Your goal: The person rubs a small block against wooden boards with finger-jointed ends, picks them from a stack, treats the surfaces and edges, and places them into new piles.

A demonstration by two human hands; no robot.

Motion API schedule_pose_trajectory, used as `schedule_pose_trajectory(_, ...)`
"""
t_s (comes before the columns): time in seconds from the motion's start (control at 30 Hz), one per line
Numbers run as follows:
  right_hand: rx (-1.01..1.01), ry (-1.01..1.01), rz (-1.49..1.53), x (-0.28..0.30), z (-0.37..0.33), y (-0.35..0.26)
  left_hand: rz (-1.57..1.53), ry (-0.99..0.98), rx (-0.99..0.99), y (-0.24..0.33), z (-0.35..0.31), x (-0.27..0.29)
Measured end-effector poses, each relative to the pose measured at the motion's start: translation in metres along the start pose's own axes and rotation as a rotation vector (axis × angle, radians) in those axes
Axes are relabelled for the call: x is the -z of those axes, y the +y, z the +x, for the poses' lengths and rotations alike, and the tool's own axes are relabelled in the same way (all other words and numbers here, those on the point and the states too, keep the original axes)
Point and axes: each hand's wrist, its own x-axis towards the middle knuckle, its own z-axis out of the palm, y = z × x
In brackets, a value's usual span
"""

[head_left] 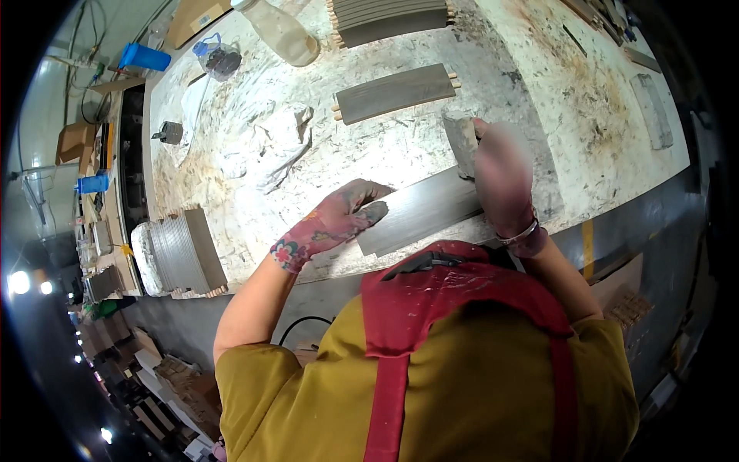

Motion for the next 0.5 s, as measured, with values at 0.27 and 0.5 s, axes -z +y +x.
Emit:
schedule_pose_trajectory(0.27, 0.033, -0.039, -0.063, 0.005, -0.003, 0.004, 0.056, -0.053, 0.022, 0.022, 0.004, 0.002)
schedule_pose_trajectory(0.5, 0.054, -0.032, -0.176, 0.003, -0.002, 0.005, 0.061, -0.08, 0.057, 0.018, 0.003, 0.006)
